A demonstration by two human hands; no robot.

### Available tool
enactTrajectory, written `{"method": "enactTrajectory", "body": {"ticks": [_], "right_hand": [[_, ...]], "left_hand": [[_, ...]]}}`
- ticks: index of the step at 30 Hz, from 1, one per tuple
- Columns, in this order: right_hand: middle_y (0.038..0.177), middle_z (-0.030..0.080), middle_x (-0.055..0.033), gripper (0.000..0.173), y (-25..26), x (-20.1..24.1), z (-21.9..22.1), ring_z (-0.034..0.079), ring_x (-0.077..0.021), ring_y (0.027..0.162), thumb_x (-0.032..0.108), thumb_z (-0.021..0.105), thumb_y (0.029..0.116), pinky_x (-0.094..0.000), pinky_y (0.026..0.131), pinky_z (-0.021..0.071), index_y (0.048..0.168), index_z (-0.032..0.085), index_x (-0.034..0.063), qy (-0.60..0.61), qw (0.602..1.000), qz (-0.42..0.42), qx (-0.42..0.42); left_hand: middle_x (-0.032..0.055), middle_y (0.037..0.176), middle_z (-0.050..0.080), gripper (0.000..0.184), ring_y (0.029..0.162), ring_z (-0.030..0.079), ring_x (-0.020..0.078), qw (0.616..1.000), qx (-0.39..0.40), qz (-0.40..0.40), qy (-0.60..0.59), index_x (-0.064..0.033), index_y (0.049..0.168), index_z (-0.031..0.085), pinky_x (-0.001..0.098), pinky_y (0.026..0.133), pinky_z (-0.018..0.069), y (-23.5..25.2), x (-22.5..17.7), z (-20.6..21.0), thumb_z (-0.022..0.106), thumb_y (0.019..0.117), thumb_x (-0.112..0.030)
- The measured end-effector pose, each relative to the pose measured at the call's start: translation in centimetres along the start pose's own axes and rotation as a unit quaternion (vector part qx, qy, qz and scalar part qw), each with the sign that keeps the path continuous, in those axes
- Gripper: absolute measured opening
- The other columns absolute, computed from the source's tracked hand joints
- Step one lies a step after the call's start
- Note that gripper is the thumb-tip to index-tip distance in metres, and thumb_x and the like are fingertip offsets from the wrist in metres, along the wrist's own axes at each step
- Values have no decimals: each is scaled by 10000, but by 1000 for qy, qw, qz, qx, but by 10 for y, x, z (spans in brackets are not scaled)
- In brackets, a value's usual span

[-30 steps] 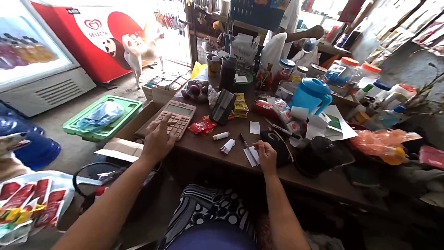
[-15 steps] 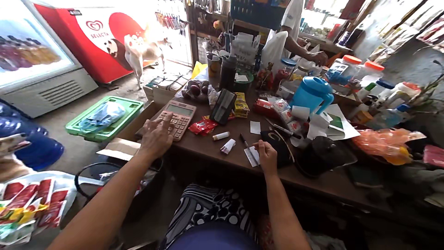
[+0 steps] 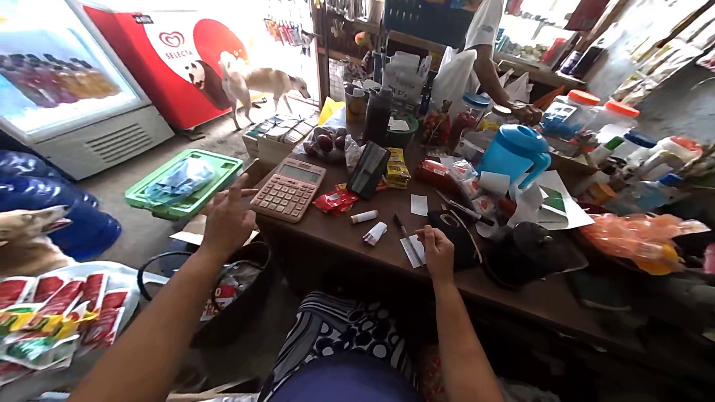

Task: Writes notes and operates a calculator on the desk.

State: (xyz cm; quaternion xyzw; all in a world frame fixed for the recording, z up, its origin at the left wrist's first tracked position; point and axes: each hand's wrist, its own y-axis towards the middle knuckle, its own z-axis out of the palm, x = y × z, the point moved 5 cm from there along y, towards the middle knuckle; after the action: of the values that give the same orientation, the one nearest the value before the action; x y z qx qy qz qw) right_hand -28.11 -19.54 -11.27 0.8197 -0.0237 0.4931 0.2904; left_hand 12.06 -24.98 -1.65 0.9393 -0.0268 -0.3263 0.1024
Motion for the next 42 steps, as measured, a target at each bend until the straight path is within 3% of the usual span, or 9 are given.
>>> {"method": "enactTrajectory", "body": {"ticks": [10, 17, 19, 21, 24, 30, 33, 37, 42], "right_hand": [[918, 734, -94, 388, 0, 0, -1, 681, -74, 826, 184, 440, 1079, -243, 802, 554, 982, 741, -40, 1, 1000, 2, 0], [936, 733, -110, 374, 0, 2, 0, 690, -95, 848, 170, 446, 1080, -255, 823, 560, 998, 736, -51, 10, 1000, 5, 2], [945, 732, -120, 362, 0, 1, -3, 690, -102, 851, 162, 449, 1079, -262, 825, 561, 1017, 734, -52, 7, 1000, 16, -7], [929, 726, -103, 352, 0, -2, -6, 679, -82, 828, 167, 454, 1078, -244, 794, 557, 1035, 738, -36, 5, 1000, 24, -15], [921, 729, -93, 363, 1, -4, -4, 675, -76, 812, 181, 442, 1081, -243, 773, 555, 1055, 743, -20, -5, 1000, 14, -10], [845, 712, -49, 358, 0, -2, -1, 640, -33, 755, 171, 446, 1079, -207, 728, 527, 1018, 744, -17, -5, 1000, 20, -4], [863, 722, -60, 371, 0, -2, 0, 652, -49, 771, 180, 438, 1086, -222, 736, 533, 1017, 744, -19, -5, 1000, 21, -1], [922, 733, -90, 374, 0, 0, 0, 672, -65, 807, 180, 434, 1090, -236, 769, 548, 1031, 727, -45, 1, 999, 33, 8], [899, 728, -80, 372, 0, 0, -1, 658, -41, 785, 172, 433, 1087, -210, 749, 535, 1016, 726, -46, 8, 999, 32, 2]], "left_hand": [[266, 1462, 540, 608, 1407, 418, 510, 999, 23, -24, 6, 62, 1579, 250, 658, 1174, 236, 10, -1, 2, 417, 997, 109], [250, 1504, 505, 546, 1463, 359, 475, 993, 70, -33, 90, 24, 1558, 351, 651, 1200, 181, 11, -1, 7, 430, 1019, 65], [302, 1524, 451, 600, 1473, 311, 516, 991, 46, 47, 118, 43, 1555, 347, 685, 1200, 142, 8, -6, 24, 517, 979, 64], [329, 1464, 490, 691, 1397, 394, 562, 970, -37, 204, 128, 39, 1514, 413, 729, 1152, 214, 0, -4, 52, 632, 859, 53], [266, 1415, 559, 689, 1355, 473, 498, 950, -57, 289, 107, -9, 1493, 472, 684, 1160, 233, -9, -17, 74, 619, 819, -13], [245, 1464, 545, 658, 1370, 462, 513, 999, 17, 23, -33, 33, 1575, 278, 669, 1121, 330, 21, -12, 23, 501, 958, 86], [272, 1364, 611, 625, 1289, 508, 558, 995, -46, 90, 3, 57, 1544, 328, 698, 1074, 360, 34, 12, 25, 490, 942, 87], [222, 1462, 555, 658, 1419, 423, 472, 996, 79, 23, 25, -11, 1593, 280, 628, 1181, 270, 30, -15, 21, 470, 977, 114], [209, 1408, 605, 601, 1389, 461, 468, 995, 81, 50, 31, 1, 1577, 320, 617, 1168, 296, 27, -21, 33, 440, 996, 93]]}}
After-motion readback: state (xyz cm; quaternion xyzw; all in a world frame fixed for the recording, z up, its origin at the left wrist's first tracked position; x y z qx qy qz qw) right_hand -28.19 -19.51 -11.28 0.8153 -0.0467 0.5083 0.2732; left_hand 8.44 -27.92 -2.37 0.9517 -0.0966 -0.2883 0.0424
